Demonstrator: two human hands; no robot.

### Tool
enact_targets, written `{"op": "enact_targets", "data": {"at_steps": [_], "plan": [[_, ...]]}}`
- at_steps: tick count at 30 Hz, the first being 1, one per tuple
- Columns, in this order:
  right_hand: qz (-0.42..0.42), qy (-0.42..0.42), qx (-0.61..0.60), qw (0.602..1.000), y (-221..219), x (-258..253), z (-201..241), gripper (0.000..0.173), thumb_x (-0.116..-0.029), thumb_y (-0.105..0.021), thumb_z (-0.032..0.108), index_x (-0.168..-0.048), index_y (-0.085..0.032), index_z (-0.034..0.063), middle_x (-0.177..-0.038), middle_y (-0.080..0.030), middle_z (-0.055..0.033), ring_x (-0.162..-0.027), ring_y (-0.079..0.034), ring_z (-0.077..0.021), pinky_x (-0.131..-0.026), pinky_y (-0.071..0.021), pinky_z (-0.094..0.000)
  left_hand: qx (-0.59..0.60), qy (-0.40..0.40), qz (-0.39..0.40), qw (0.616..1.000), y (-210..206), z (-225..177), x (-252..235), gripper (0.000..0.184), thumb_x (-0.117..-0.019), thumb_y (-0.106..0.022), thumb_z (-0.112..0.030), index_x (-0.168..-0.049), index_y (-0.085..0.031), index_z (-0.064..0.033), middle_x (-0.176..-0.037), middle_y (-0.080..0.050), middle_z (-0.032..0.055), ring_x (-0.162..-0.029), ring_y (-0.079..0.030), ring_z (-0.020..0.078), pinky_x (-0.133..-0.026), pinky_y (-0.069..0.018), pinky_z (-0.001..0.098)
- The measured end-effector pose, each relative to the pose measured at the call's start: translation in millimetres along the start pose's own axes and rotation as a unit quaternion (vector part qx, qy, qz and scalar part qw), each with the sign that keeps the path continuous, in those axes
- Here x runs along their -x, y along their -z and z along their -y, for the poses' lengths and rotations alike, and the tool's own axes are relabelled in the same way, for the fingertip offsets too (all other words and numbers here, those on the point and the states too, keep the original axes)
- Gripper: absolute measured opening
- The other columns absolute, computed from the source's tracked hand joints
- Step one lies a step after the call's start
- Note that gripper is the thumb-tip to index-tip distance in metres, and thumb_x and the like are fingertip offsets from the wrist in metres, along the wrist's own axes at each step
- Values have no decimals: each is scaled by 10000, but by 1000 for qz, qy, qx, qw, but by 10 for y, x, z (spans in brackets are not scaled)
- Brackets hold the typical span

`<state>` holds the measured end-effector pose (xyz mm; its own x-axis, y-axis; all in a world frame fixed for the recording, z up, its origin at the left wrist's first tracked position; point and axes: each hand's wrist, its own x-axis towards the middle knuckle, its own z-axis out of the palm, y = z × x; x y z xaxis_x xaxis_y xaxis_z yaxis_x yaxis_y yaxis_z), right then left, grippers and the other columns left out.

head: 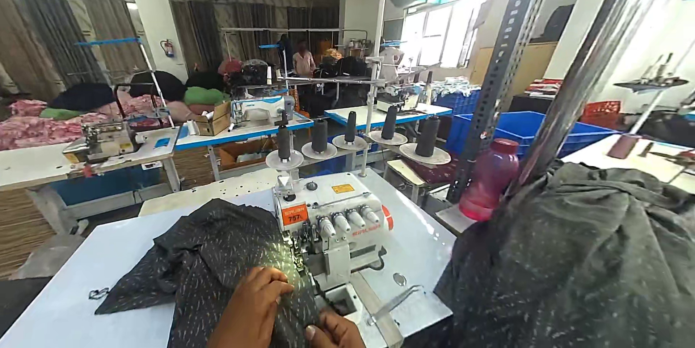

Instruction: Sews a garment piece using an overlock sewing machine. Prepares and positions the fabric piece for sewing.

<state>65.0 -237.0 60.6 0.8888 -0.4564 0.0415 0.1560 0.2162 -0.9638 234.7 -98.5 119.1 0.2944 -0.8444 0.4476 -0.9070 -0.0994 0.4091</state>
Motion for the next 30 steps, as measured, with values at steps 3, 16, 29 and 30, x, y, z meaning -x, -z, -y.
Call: {"op": "enact_targets", "data": {"at_steps": [3, 16, 29, 30], "plan": [[-5, 7, 18, 1000, -3, 0, 76, 161, -1019, -599, 95, -1074, -659, -44, -890, -727, -116, -766, -738, -232, -708, -656, -442, -84, -15, -30, 996, -47, -207, -60, 316, -968, -515, -47, -1171, -747, -117, -1198, -715, 101, -1172, -660, 308, -1012, -530, 542], [-28, -23, -21, 999, 21, 135, 20, 118, -1007, -623, 61, -1062, -681, -26, -834, -730, -124, -672, -724, -174, -606, -636, -326, -50, 5, -82, 995, -64, -348, -32, 302, -994, -499, -33, -1139, -763, -65, -1198, -705, 95, -1144, -626, 229, -1005, -505, 372], [-69, 11, 11, 997, 19, 268, 74, 215, -987, -631, 55, -1202, -615, 63, -770, -712, -104, -497, -604, -127, -412, -476, -209, -54, 19, -15, 998, -116, -273, 6, 374, -1028, -433, -14, -1240, -729, -101, -1337, -657, 51, -1273, -565, 237, -1111, -415, 412], [-75, 17, 11, 997, 8, 242, 73, 219, -983, -628, 43, -1199, -599, 59, -762, -714, -98, -495, -608, -119, -415, -480, -205, -53, 11, -16, 998, -116, -222, -7, 374, -1034, -429, -27, -1233, -735, -109, -1327, -664, 50, -1275, -568, 235, -1124, -409, 418]]}}
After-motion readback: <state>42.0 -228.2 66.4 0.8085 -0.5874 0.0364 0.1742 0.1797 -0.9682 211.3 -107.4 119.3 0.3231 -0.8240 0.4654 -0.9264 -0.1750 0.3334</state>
